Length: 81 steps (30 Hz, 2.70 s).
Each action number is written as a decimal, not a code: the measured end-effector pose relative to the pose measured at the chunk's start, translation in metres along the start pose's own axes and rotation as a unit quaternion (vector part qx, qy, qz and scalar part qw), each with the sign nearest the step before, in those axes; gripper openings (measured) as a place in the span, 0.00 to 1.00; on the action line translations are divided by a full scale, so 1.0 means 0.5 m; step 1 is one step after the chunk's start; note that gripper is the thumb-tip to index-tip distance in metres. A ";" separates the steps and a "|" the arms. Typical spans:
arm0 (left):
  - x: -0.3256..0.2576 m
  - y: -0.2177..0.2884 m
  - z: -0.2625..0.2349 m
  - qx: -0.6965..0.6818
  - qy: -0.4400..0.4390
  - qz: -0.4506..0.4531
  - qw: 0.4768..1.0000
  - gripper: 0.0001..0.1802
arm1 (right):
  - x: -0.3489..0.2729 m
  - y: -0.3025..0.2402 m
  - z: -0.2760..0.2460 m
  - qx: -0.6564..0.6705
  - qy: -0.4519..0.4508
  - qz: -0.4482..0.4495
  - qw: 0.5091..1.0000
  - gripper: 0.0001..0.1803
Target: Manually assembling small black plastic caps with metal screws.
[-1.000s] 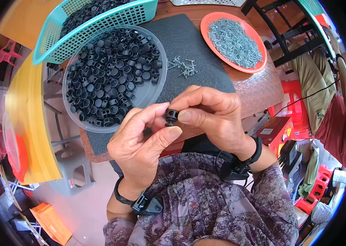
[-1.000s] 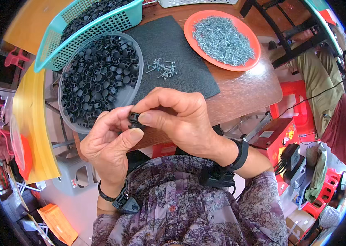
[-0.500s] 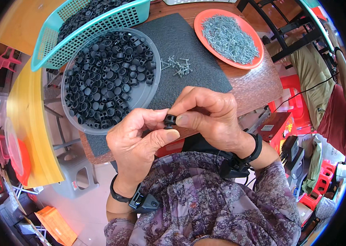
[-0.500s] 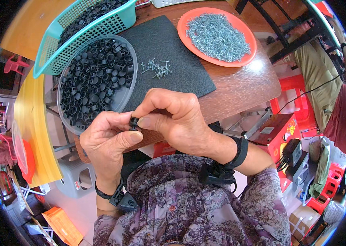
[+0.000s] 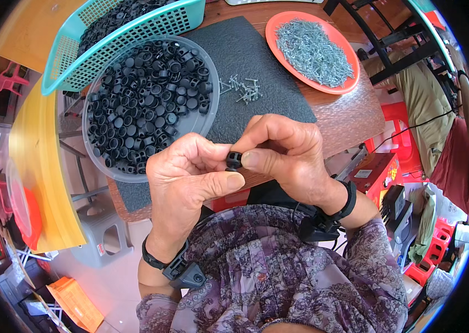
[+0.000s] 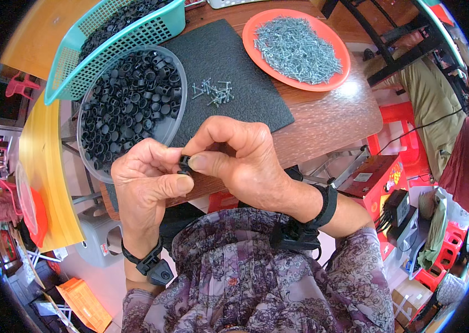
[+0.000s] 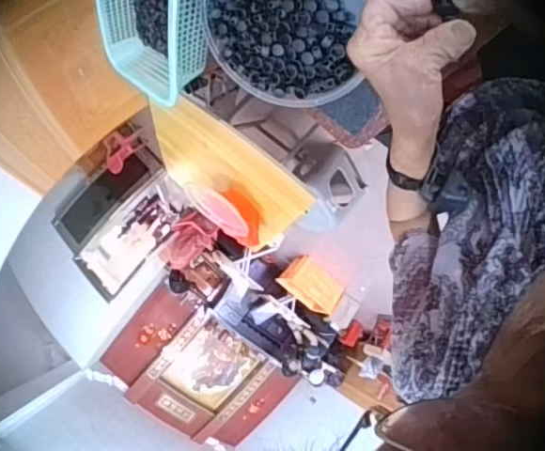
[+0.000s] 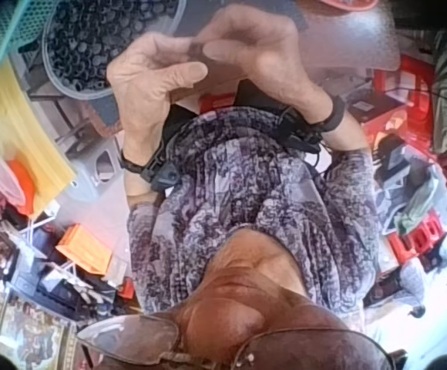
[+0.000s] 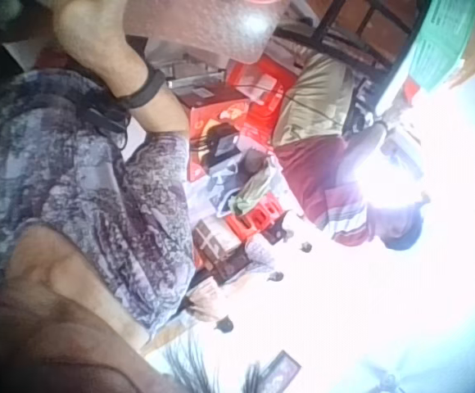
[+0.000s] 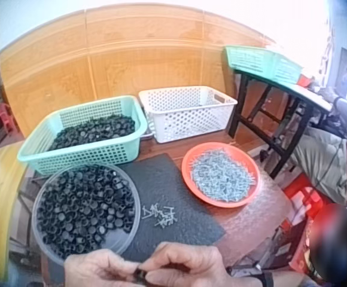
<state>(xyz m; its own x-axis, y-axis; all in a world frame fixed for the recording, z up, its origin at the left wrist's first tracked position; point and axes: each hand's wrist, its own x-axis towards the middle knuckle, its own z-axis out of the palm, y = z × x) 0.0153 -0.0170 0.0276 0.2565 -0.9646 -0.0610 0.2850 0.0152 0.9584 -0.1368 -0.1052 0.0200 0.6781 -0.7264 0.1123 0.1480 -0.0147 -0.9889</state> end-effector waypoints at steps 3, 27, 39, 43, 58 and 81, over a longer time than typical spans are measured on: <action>-0.001 0.004 0.006 -0.015 0.004 -0.011 1.000 0.14 | -0.002 -0.003 0.005 0.024 0.011 0.000 1.000 0.05; 0.037 -0.057 0.012 0.252 0.028 0.344 0.904 0.19 | 0.007 -0.010 -0.017 -0.089 -0.014 -0.134 0.987 0.06; 0.012 -0.011 0.044 0.376 0.055 0.354 0.854 0.16 | 0.007 -0.038 -0.028 0.076 -0.068 0.021 0.995 0.14; -0.002 -0.001 0.038 0.326 0.056 0.242 0.912 0.24 | 0.064 -0.048 -0.049 0.077 0.002 0.086 0.993 0.13; -0.005 0.016 -0.071 0.216 0.205 0.181 0.937 0.15 | 0.521 -0.119 -0.348 -0.567 0.234 -0.202 0.763 0.11; 0.103 0.069 -0.092 0.630 0.001 0.154 0.762 0.17 | 0.151 -0.015 -0.131 -0.463 -0.069 -0.281 0.838 0.07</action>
<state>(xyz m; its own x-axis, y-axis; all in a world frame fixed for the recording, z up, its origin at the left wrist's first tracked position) 0.0809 -0.0543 0.0448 0.1336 -0.9659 0.2217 -0.9001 -0.0247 0.4349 -0.1339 -0.2052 0.0292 0.7749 -0.3403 0.5327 -0.1069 -0.9011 -0.4202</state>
